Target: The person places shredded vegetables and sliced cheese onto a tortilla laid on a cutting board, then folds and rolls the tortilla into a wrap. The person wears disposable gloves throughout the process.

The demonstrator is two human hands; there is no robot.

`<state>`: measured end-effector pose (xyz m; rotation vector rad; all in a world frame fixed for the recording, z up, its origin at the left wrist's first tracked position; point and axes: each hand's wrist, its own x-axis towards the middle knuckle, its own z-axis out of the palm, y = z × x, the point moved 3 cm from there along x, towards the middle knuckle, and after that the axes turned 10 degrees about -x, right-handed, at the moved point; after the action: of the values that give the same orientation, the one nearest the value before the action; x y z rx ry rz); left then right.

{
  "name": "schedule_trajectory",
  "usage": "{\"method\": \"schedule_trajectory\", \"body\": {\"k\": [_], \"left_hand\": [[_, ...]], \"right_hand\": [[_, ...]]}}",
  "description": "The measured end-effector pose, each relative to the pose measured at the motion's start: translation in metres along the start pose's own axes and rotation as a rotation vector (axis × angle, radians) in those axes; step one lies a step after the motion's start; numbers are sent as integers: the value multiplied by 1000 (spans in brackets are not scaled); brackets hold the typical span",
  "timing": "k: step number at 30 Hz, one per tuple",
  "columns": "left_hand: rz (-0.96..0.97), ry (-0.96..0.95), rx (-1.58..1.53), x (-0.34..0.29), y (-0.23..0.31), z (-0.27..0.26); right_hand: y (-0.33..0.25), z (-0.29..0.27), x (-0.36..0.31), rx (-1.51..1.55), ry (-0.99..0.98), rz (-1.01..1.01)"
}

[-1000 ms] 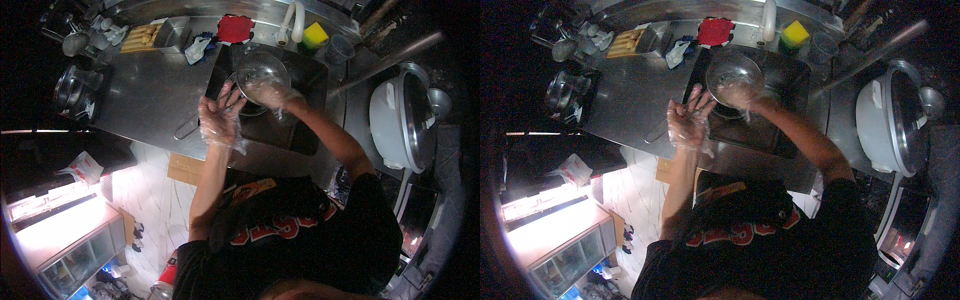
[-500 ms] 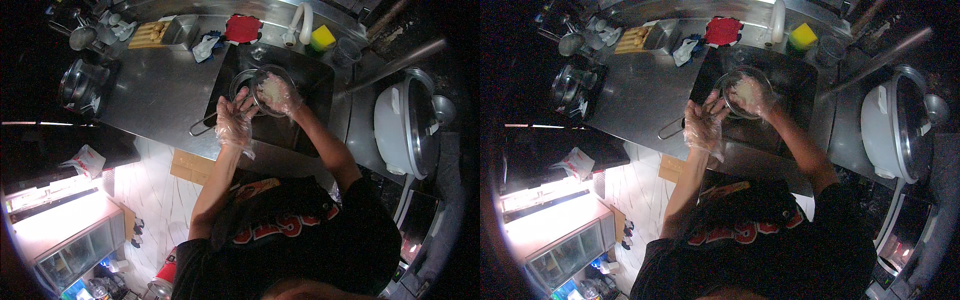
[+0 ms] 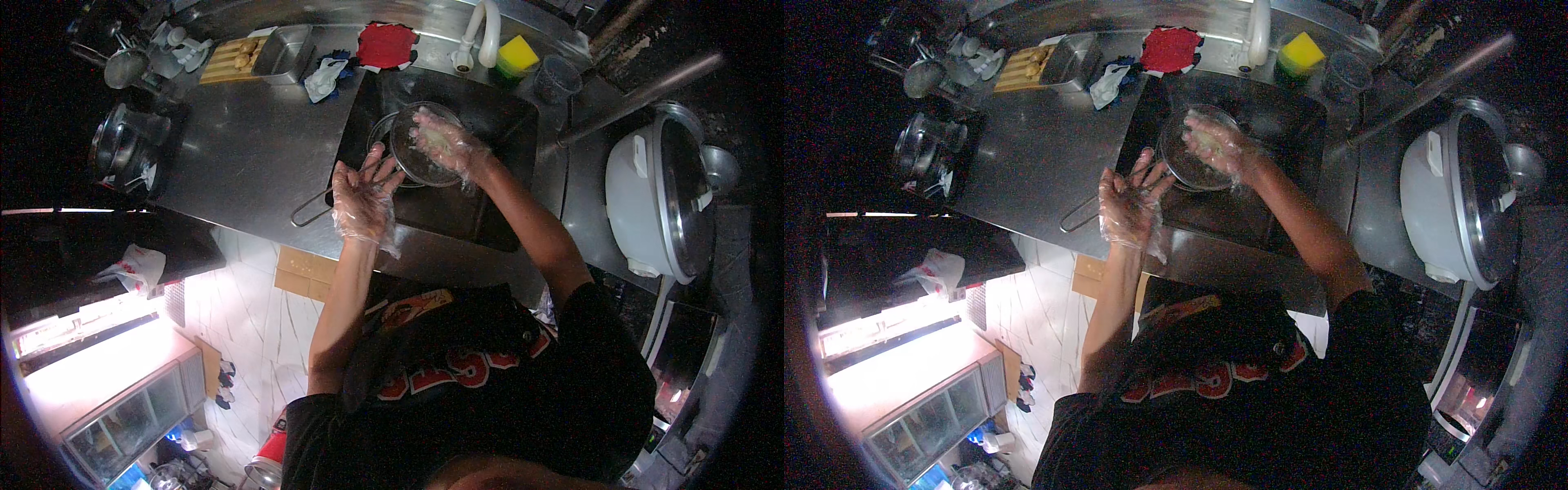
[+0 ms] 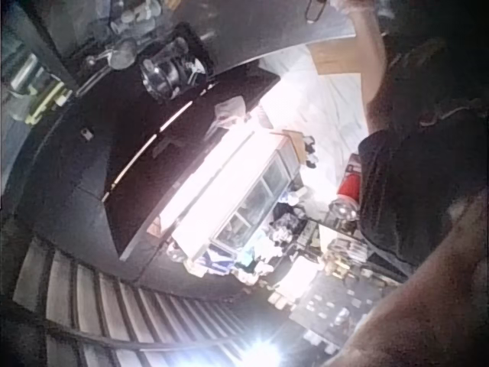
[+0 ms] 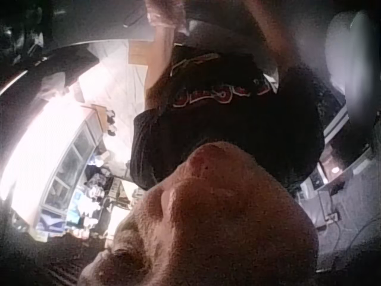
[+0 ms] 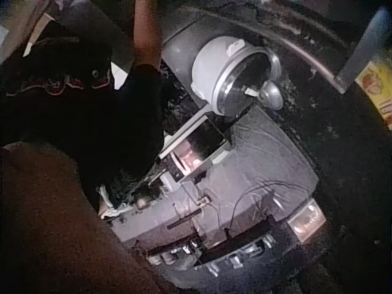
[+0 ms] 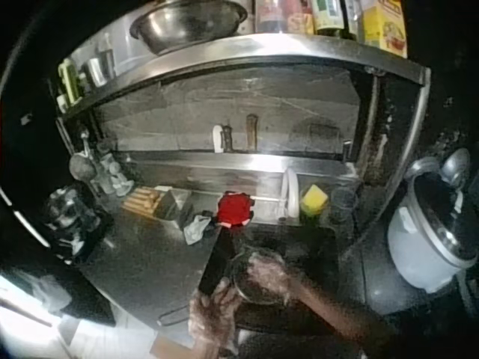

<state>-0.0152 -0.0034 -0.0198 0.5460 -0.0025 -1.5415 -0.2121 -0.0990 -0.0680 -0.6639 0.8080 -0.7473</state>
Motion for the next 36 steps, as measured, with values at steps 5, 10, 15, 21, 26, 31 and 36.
{"method": "schedule_trajectory", "body": {"k": [5, 10, 15, 21, 26, 31, 36], "left_hand": [[-14, 7, -9, -3, 2, 3], [16, -21, -57, 1, 6, 0], [5, -40, -54, 3, 3, 1], [-9, 3, -88, 2, 5, 2], [-1, 13, -95, 1, 5, 3], [-4, 9, -102, -2, 4, 6], [13, 7, -123, -6, 11, 3]], "right_hand": [[-5, 18, -1, -94, 29, -87], [-23, 31, -3, -202, 163, 58], [-28, 23, 6, -283, 163, -11], [-38, 36, 3, -491, 252, -53], [-52, 42, 3, -1012, 152, -693], [-55, 20, 23, -1246, 211, -393], [-71, 45, 4, -1352, 148, -568]]}}
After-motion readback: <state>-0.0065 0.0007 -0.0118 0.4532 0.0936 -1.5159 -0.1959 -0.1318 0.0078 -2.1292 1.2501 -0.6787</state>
